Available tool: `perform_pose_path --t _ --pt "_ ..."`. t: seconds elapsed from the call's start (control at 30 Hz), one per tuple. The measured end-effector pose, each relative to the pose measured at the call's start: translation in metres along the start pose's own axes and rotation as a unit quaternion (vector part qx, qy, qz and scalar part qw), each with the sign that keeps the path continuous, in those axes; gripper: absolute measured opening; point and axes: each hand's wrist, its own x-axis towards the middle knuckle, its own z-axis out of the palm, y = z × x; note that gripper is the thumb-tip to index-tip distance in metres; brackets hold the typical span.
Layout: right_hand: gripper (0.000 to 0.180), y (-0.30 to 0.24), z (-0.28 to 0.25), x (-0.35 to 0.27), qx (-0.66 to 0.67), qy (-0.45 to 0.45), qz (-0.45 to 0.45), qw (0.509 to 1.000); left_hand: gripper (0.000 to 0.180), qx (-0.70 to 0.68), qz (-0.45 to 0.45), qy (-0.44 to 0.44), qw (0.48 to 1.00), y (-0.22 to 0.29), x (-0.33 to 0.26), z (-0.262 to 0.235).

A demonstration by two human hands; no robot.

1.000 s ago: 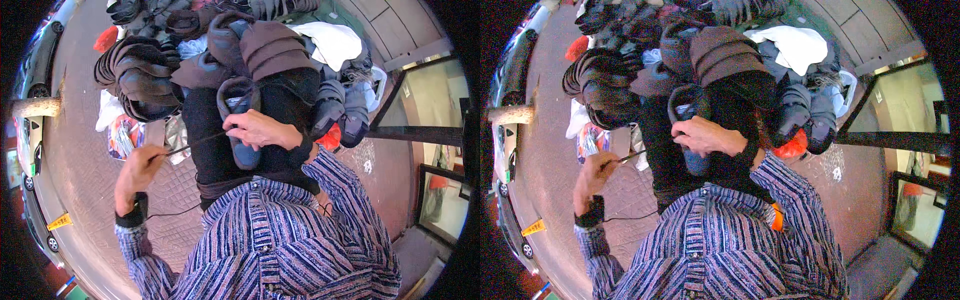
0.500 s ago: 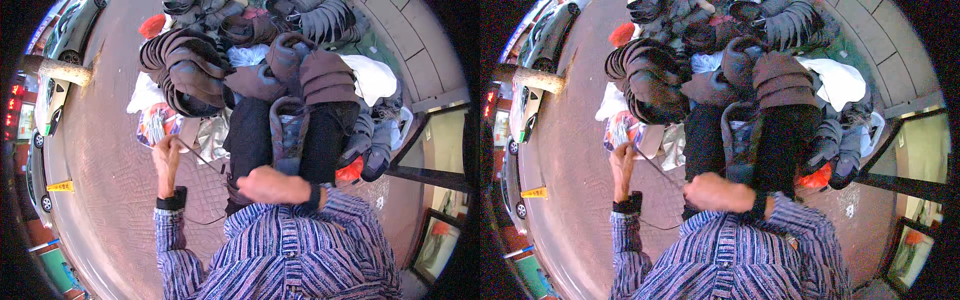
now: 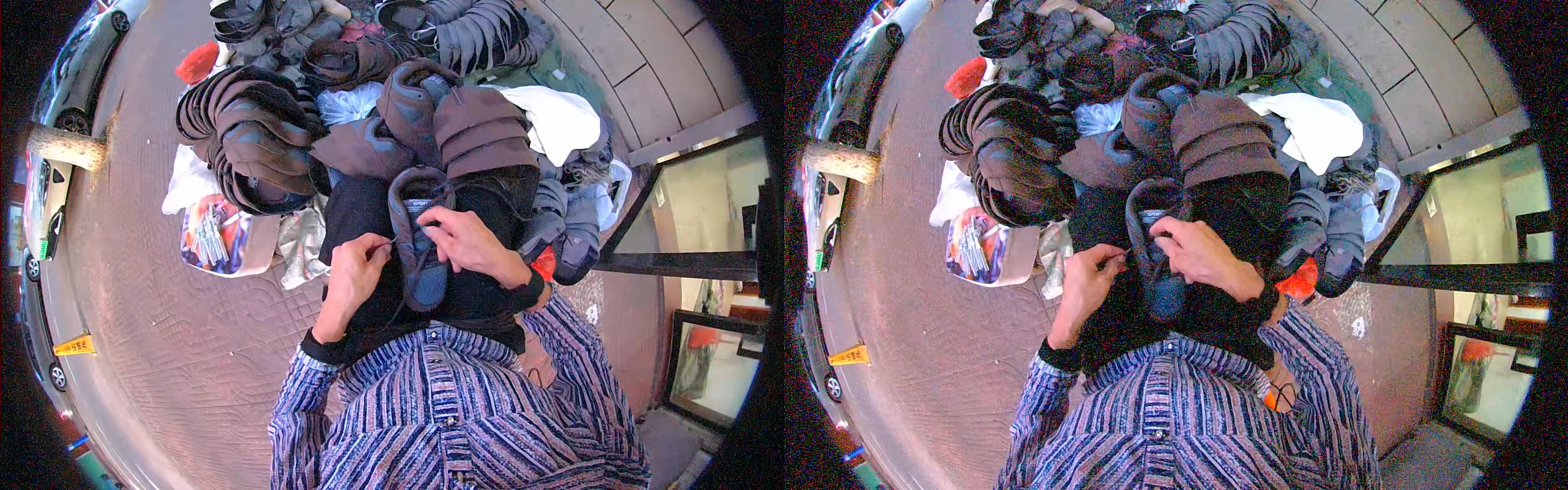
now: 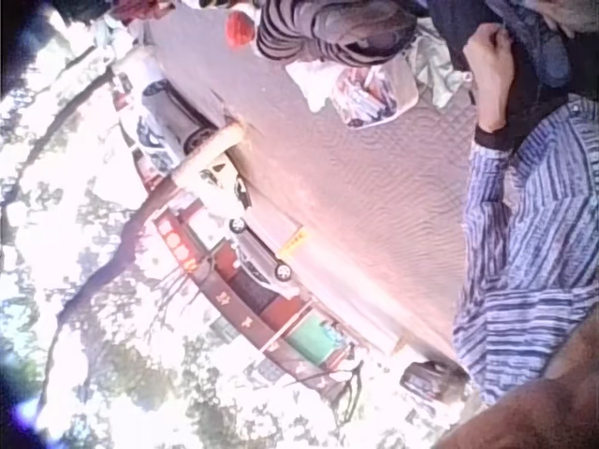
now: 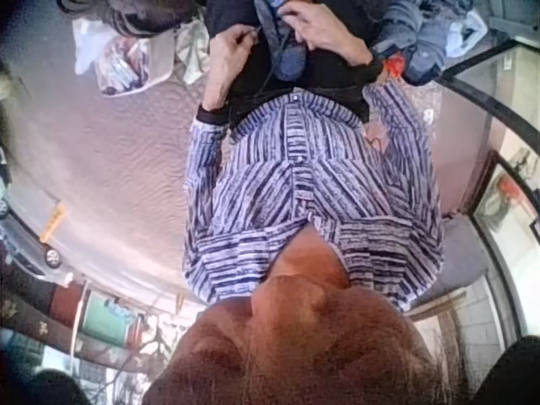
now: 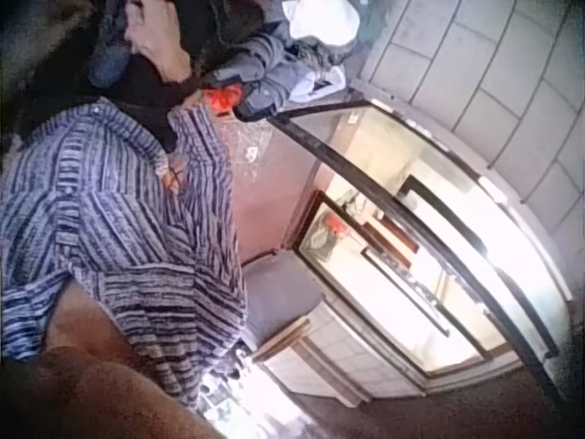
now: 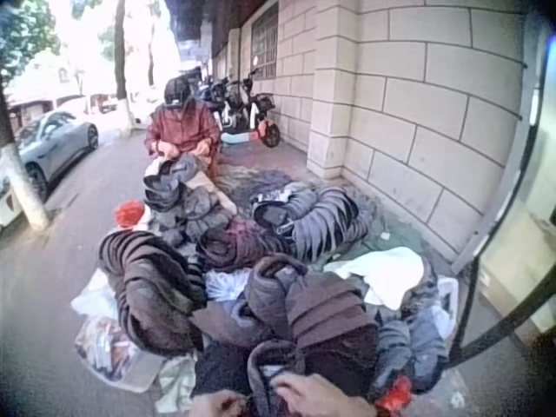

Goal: Lacing and assembling shoe components on a sidewalk.

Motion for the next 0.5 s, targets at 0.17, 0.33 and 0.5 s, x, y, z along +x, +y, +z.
perform_pose_path --t 0.17,0.33,0.5 --pt "0.027 0.002 -0.001 0.006 -0.001 -0.082 0.012 0.997 0.013 0.154 -0.001 0.007 0.988 0.011 0.002 0.011" --pt "0.029 -0.005 -0.010 0.012 0.040 -0.145 0.049 0.987 0.010 0.135 0.073 0.062 0.986 0.009 0.006 0.019" --pt "0.032 -0.006 -0.013 0.019 0.050 -0.192 0.045 0.979 0.011 0.227 0.094 0.071 0.967 0.015 0.003 0.031"
